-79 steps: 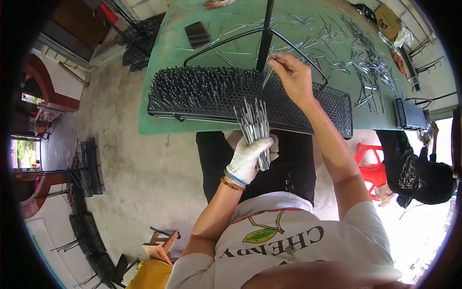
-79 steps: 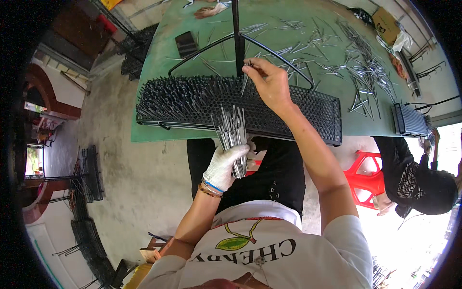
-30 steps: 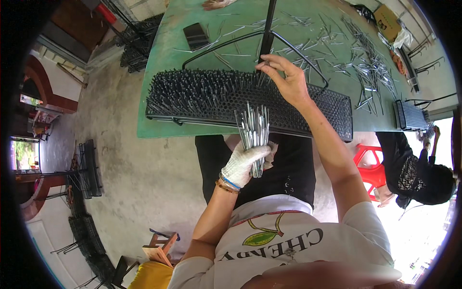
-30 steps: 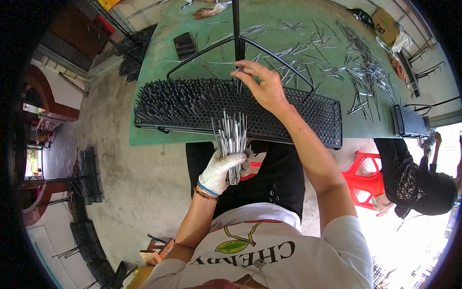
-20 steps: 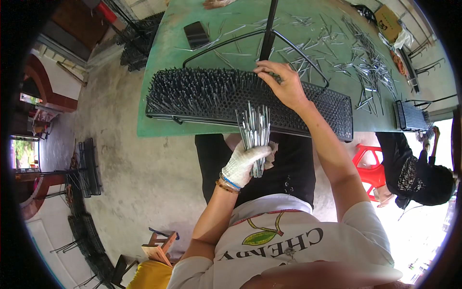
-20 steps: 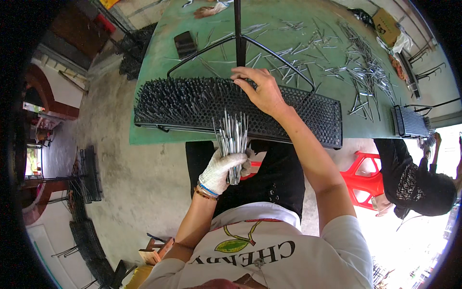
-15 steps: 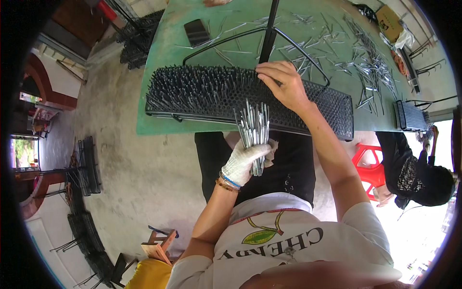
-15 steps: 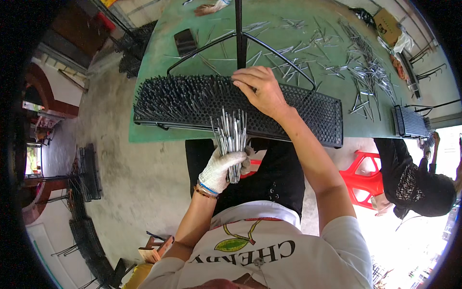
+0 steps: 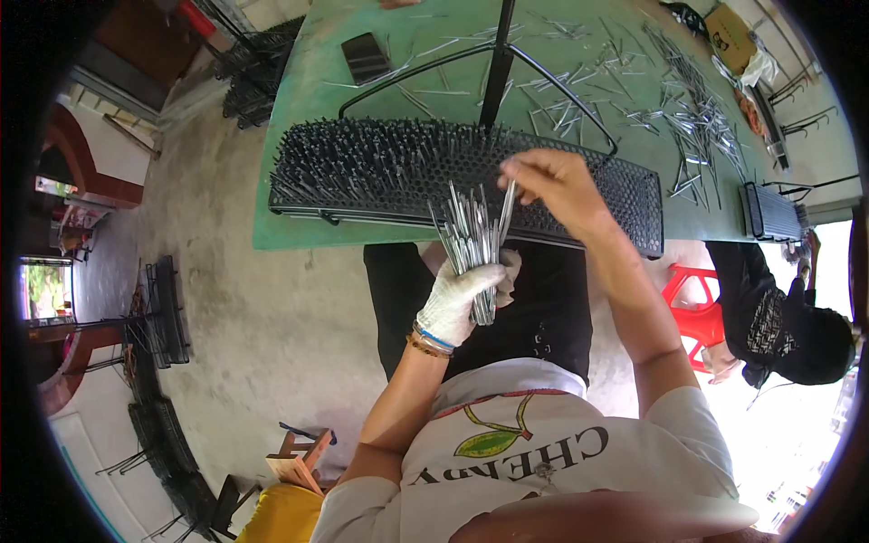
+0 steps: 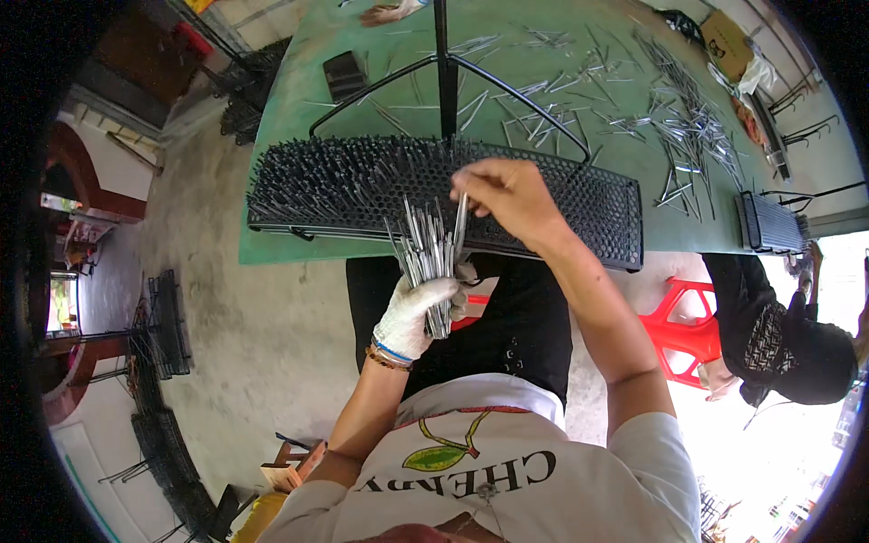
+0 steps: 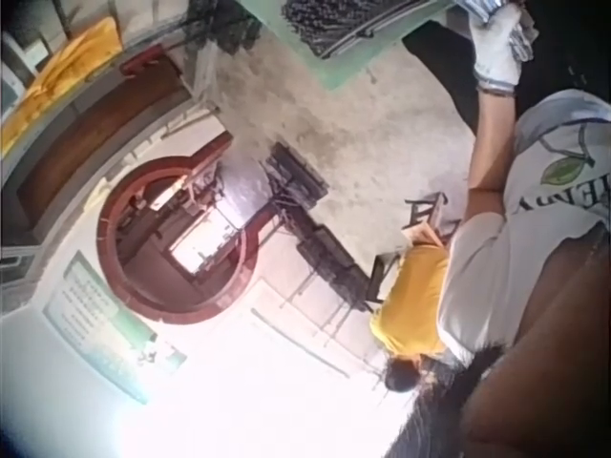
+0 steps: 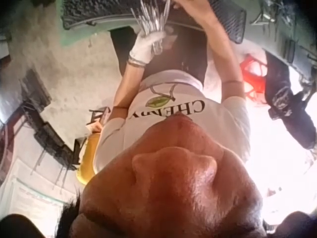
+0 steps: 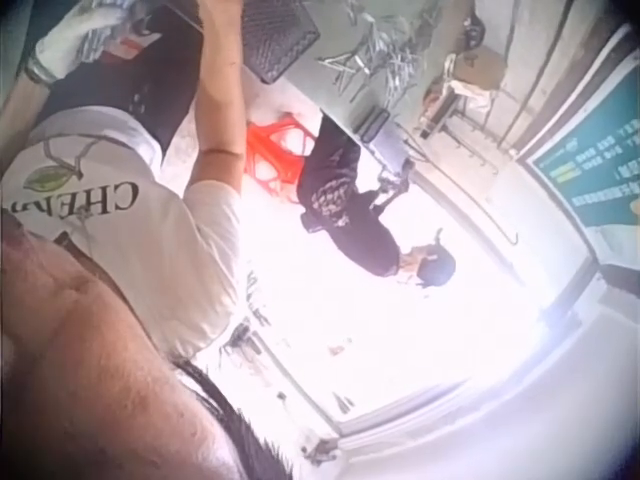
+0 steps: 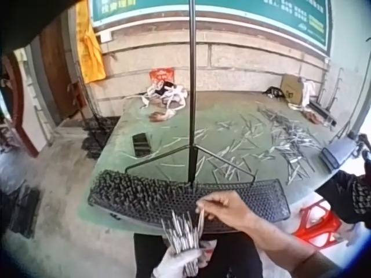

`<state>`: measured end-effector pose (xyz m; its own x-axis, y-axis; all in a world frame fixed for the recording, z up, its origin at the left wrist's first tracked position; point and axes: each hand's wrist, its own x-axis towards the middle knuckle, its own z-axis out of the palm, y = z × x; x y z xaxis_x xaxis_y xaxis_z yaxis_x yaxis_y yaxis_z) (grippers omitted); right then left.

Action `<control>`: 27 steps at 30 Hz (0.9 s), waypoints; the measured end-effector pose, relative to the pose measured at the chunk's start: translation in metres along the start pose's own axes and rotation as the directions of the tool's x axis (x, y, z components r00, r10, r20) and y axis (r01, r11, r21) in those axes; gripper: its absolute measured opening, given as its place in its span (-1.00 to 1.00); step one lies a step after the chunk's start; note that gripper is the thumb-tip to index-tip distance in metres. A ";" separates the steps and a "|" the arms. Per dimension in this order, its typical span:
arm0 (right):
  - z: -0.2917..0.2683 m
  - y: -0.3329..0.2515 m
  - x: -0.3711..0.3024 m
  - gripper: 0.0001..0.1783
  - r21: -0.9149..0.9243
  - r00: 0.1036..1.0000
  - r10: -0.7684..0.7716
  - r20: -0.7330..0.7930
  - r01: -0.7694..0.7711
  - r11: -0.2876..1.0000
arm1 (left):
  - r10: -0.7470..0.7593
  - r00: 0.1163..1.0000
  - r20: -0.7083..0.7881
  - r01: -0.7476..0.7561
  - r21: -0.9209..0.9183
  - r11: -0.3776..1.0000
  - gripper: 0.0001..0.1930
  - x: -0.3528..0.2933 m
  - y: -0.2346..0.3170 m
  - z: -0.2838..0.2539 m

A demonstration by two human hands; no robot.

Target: Manually inserting thin metal rods into a perforated metal base plate on a workbench.

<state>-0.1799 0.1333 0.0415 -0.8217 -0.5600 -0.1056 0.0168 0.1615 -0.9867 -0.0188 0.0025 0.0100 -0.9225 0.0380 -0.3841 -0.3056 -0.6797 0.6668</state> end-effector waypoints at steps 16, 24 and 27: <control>0.017 0.001 0.052 -0.76 -0.262 0.846 -0.449 -0.286 0.382 0.886 | -0.048 0.999 -0.024 0.045 -0.112 0.993 -0.67 0.004 -0.009 -0.006; 0.017 0.004 0.052 -0.78 -0.330 0.799 -0.539 -0.267 0.449 0.830 | -0.064 0.995 -0.078 0.058 -0.072 0.996 -0.70 0.001 -0.004 -0.005; 0.016 0.002 0.050 -0.79 -0.361 0.801 -0.530 -0.277 0.425 0.830 | 0.012 0.994 -0.113 -0.011 0.011 1.000 -0.71 -0.002 -0.006 -0.004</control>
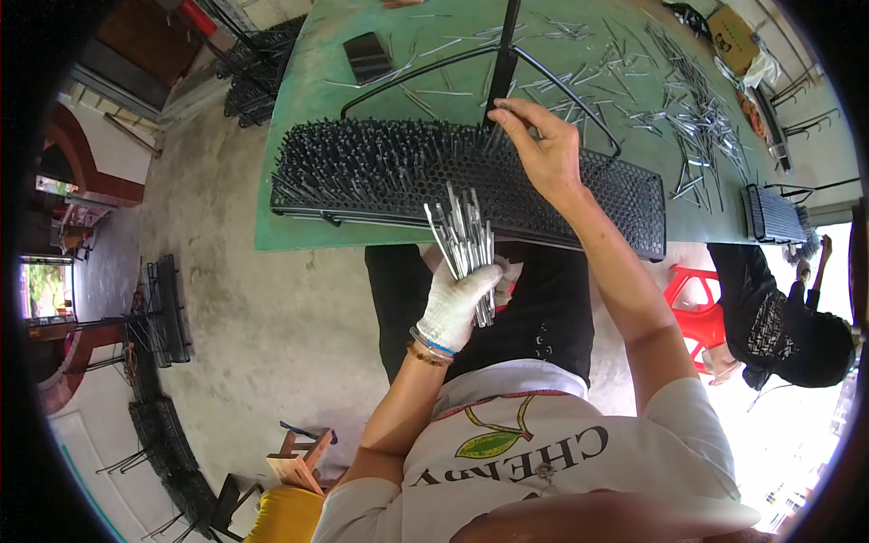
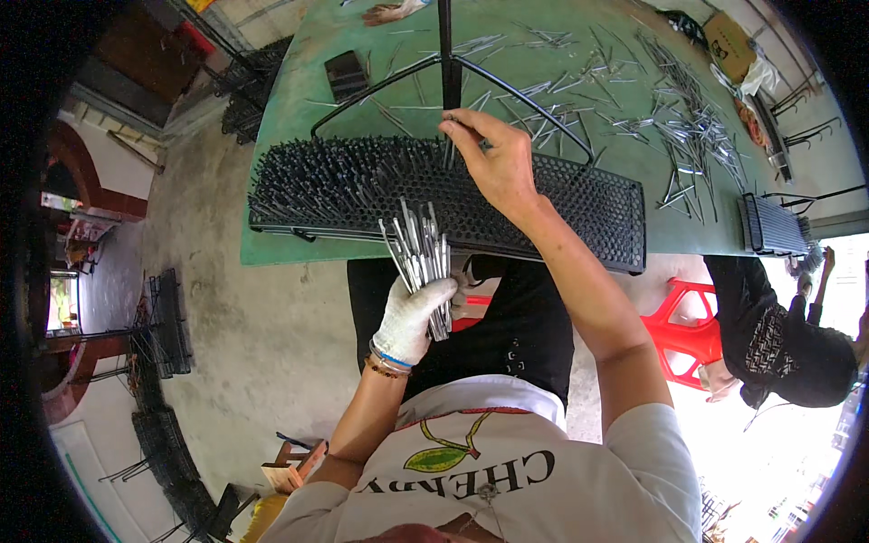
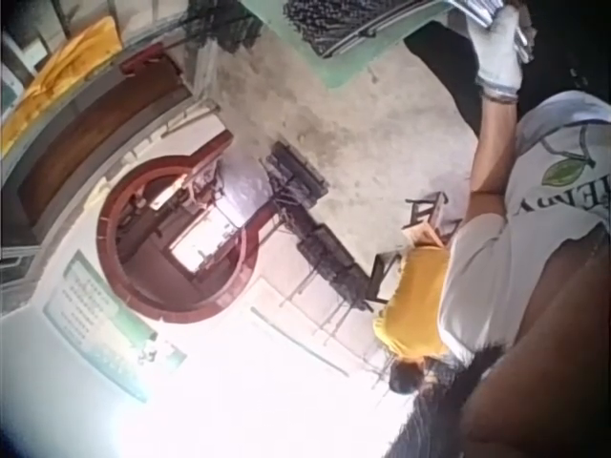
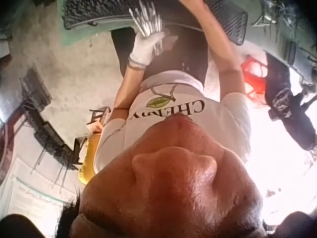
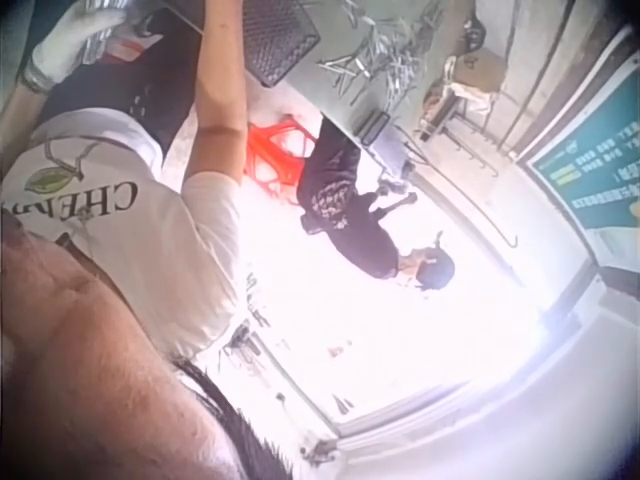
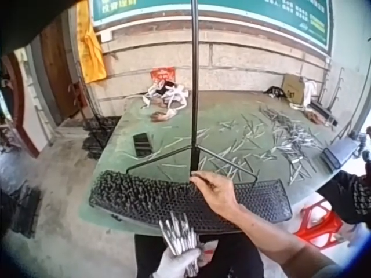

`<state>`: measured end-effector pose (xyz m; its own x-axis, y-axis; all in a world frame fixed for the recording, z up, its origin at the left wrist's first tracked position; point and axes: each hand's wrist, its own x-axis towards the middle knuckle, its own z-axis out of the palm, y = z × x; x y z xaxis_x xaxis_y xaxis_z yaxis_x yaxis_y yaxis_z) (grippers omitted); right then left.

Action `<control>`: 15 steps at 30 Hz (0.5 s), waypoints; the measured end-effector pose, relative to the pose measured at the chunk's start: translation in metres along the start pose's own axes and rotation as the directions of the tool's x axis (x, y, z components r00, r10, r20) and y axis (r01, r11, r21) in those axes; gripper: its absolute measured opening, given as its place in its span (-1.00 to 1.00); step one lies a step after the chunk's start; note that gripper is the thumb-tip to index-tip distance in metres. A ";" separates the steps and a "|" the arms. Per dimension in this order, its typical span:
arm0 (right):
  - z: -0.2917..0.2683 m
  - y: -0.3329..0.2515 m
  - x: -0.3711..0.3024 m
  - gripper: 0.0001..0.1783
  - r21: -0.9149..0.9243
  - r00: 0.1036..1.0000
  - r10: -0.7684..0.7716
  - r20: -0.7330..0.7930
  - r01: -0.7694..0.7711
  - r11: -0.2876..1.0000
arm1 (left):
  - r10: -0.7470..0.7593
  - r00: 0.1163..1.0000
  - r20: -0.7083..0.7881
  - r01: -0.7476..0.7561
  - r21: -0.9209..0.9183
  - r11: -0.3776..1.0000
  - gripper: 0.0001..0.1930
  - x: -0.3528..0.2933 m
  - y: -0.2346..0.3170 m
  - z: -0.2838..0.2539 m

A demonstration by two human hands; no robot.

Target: Manually inserting thin metal rods into a perforated metal base plate on a workbench.

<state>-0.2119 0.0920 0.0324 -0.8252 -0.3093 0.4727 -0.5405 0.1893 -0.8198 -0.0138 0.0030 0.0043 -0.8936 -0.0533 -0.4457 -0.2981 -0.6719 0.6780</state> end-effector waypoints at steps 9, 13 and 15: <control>0.005 0.009 -0.002 -0.78 -0.025 0.999 -0.018 -0.031 0.017 1.000 | 0.025 0.998 0.057 -0.031 0.111 0.993 -0.70 0.019 -0.006 0.009; 0.010 0.016 -0.003 -0.77 0.025 0.995 -0.061 -0.073 0.063 0.998 | -0.003 0.996 0.090 -0.001 0.054 0.999 -0.68 0.033 -0.009 0.017; 0.009 0.018 -0.003 -0.76 0.013 0.997 -0.063 -0.055 0.063 0.998 | -0.022 0.996 0.084 0.016 0.074 0.997 -0.70 0.034 -0.007 0.019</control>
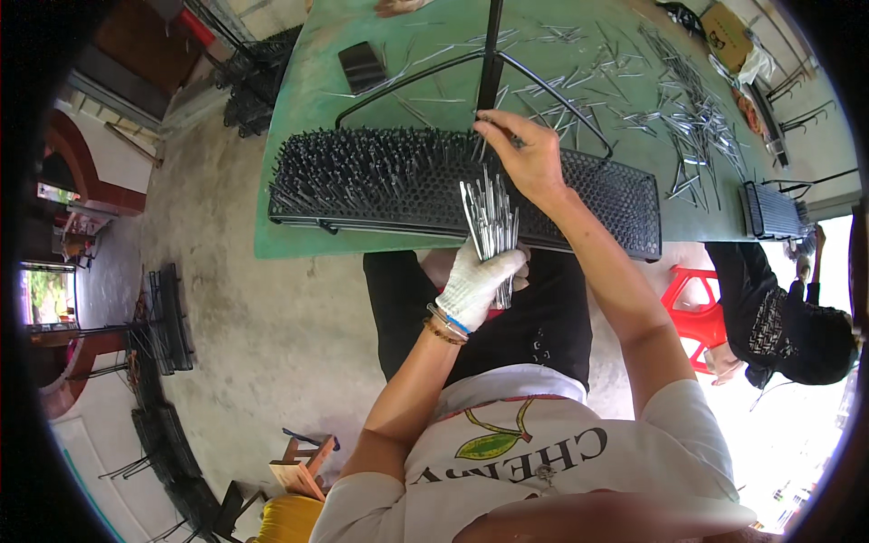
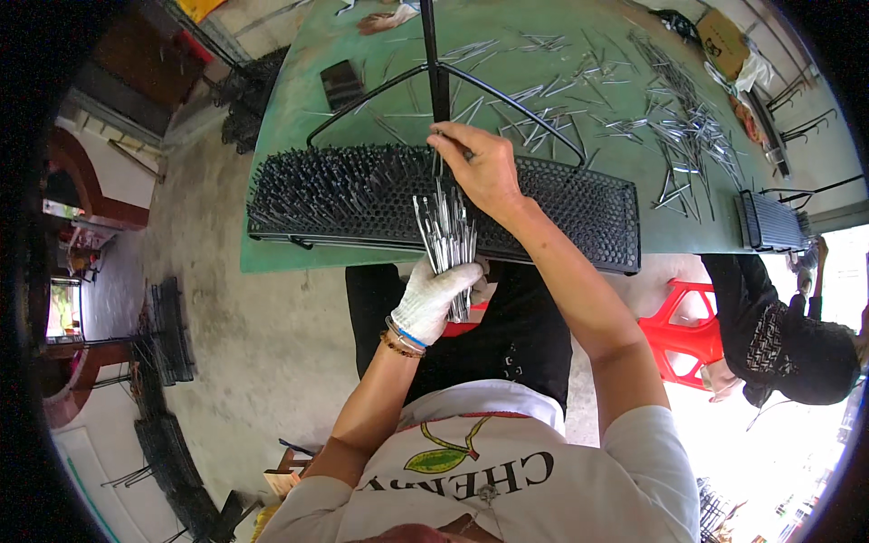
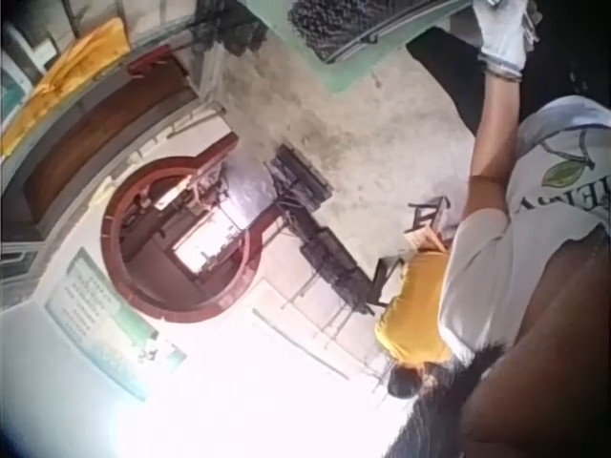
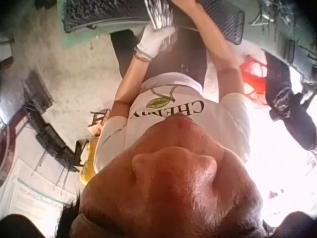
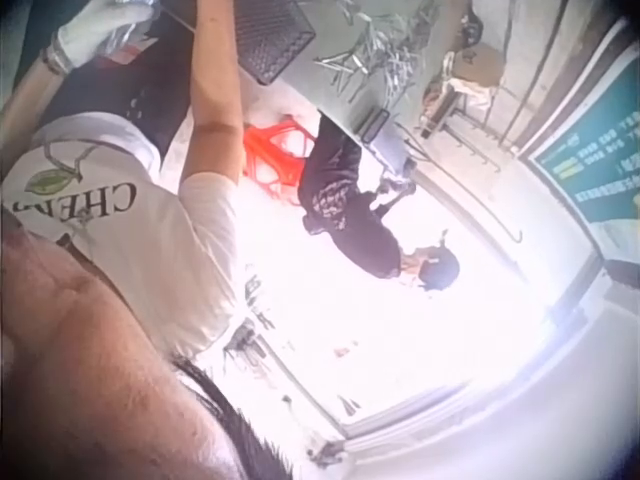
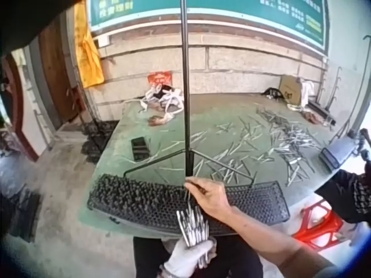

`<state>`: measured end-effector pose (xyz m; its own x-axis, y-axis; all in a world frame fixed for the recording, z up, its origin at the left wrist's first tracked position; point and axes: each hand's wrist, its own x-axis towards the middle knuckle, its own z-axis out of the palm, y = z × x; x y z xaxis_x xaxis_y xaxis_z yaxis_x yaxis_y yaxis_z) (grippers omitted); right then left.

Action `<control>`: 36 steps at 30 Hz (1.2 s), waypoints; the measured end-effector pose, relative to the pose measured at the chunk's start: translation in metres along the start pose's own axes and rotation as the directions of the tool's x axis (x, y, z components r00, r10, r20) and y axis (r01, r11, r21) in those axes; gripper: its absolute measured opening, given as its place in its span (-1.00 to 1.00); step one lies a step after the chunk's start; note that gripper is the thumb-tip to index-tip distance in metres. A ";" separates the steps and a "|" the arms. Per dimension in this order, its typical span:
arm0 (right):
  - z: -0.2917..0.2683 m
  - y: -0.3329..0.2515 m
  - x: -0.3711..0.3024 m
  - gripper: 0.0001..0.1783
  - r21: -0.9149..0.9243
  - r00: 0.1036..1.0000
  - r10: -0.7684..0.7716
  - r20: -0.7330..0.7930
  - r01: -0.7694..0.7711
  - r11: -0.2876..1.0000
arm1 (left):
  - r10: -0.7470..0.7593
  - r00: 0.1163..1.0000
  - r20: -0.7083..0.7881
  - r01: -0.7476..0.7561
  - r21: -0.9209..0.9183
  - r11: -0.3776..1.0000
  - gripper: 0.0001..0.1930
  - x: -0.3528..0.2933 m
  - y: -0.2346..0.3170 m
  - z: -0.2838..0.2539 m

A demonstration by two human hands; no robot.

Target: Manually inserting thin metal rods into a perforated metal base plate on a workbench.

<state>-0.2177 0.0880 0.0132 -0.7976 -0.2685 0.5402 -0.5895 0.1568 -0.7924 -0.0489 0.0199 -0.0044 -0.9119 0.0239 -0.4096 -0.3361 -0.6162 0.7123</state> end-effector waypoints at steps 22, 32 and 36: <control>-0.039 -0.016 0.008 -0.80 -0.154 0.978 -0.150 0.146 0.172 0.973 | 0.020 0.996 0.089 -0.018 -0.025 1.000 -0.75 0.001 0.003 -0.007; -0.047 -0.025 -0.020 -0.70 0.139 0.713 0.392 0.581 -0.562 0.816 | -0.053 0.984 0.170 0.022 0.176 0.984 -0.77 -0.013 0.018 -0.009; -0.048 -0.023 -0.021 -0.72 0.199 0.703 0.410 0.581 -0.611 0.766 | -0.054 0.981 0.189 0.030 0.127 0.991 -0.74 -0.010 0.010 -0.013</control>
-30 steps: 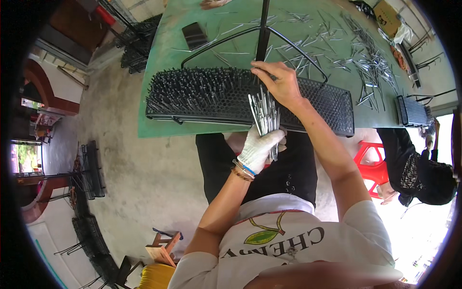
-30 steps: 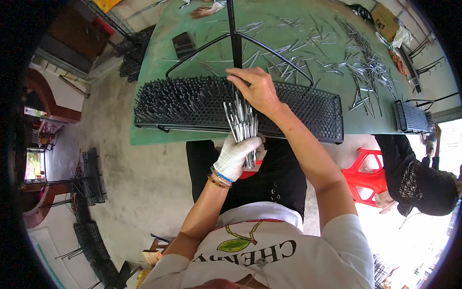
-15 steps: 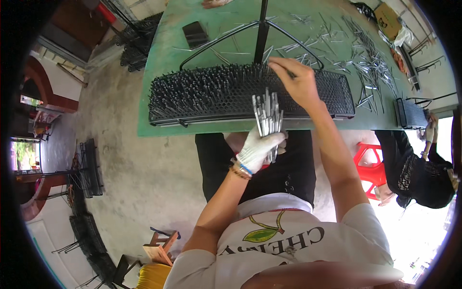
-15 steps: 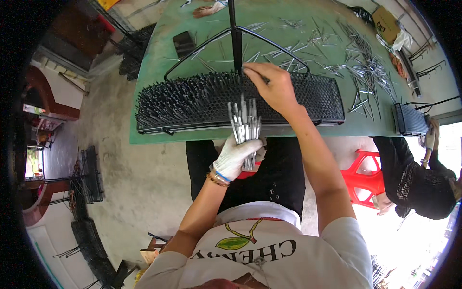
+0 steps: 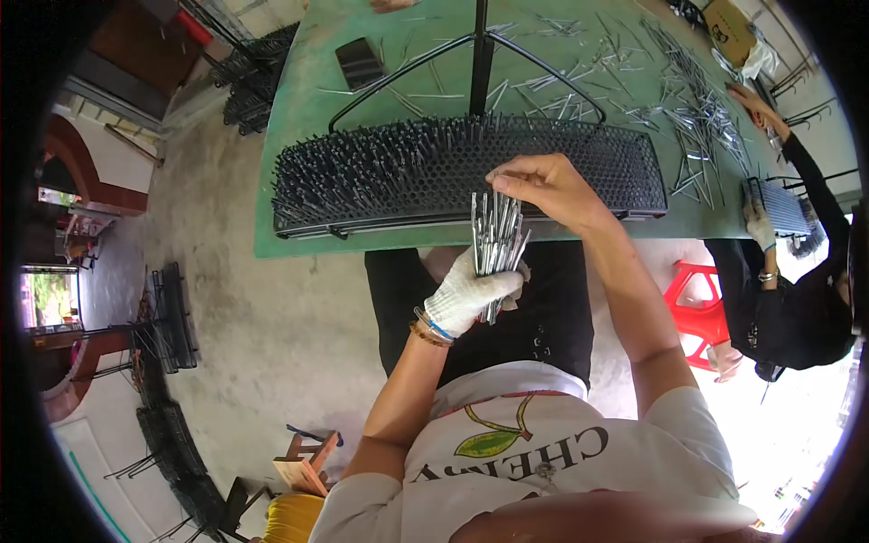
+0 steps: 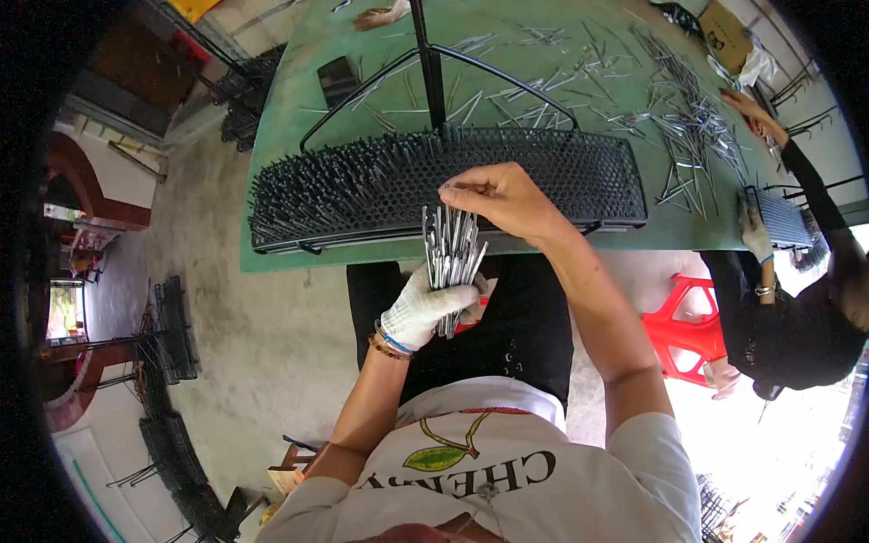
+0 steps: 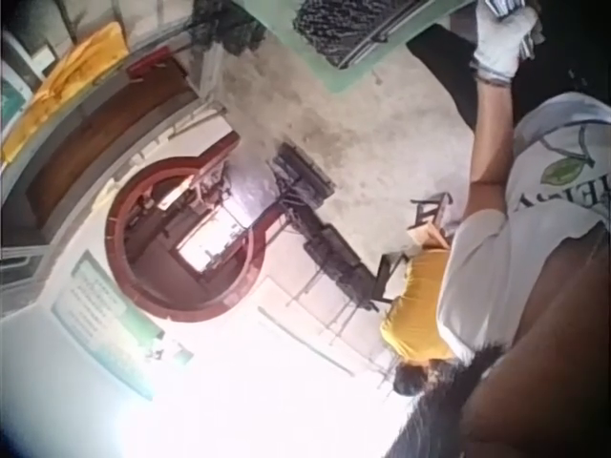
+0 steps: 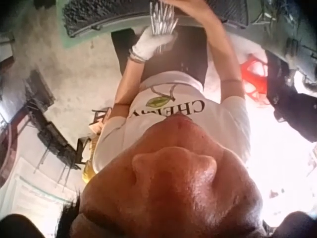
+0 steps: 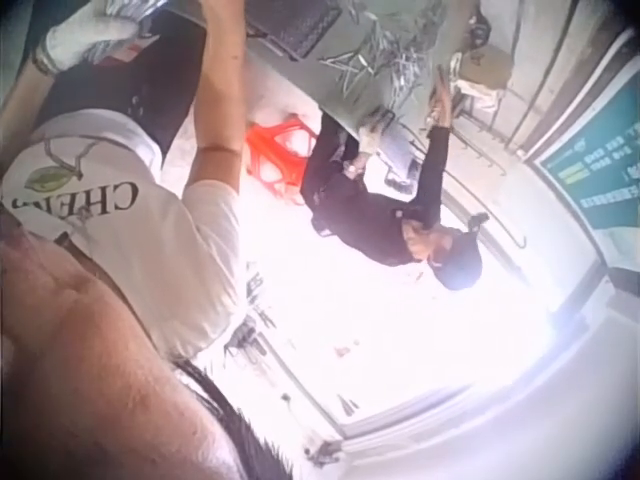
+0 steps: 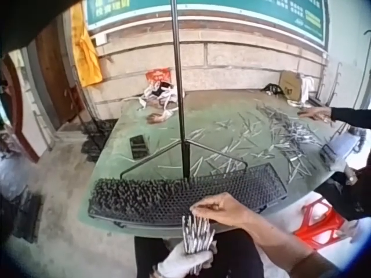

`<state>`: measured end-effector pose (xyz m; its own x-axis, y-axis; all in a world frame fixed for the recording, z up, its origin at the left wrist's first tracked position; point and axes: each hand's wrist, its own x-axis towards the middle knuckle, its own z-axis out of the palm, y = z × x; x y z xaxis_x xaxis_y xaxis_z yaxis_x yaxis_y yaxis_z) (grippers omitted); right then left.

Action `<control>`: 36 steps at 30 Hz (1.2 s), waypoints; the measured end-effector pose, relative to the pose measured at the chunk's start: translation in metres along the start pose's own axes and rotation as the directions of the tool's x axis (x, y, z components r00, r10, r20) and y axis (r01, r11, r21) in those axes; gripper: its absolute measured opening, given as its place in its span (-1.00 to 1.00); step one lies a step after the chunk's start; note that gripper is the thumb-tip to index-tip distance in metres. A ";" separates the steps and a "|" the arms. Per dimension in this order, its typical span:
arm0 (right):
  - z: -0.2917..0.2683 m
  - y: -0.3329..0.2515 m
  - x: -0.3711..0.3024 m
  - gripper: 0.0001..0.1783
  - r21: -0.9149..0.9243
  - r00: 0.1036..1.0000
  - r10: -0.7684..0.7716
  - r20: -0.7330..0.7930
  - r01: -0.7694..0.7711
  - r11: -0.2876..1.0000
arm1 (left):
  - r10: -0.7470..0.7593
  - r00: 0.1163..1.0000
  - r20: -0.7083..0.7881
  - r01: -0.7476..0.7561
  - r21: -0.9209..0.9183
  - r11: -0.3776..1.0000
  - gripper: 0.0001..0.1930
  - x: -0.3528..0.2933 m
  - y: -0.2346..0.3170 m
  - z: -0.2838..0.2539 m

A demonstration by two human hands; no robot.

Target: Manually inserting thin metal rods into a perforated metal base plate on a workbench.

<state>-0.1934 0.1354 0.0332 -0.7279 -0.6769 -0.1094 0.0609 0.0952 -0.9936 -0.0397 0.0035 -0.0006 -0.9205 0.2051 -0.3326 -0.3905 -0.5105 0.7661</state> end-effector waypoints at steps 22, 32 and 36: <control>-0.015 -0.001 0.058 -0.80 -0.642 0.567 -0.737 -0.367 0.419 0.642 | -0.063 0.993 -0.096 0.030 -0.315 0.949 -0.75 0.013 0.006 0.007; -0.018 0.004 0.062 -0.82 -0.778 0.581 -0.809 -0.088 0.467 0.420 | -0.099 0.986 -0.135 0.062 -0.259 0.964 -0.72 0.006 0.011 0.013; -0.017 0.011 0.062 -0.83 -0.838 0.565 -0.822 0.076 0.483 0.254 | -0.040 0.984 -0.172 -0.005 -0.256 0.967 -0.71 0.002 0.013 0.015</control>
<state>-0.2496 0.1065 0.0163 -0.4091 -0.5163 0.7524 -0.9084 0.3086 -0.2822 -0.0465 0.0100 0.0170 -0.8882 0.0786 -0.4528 -0.3692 -0.7085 0.6014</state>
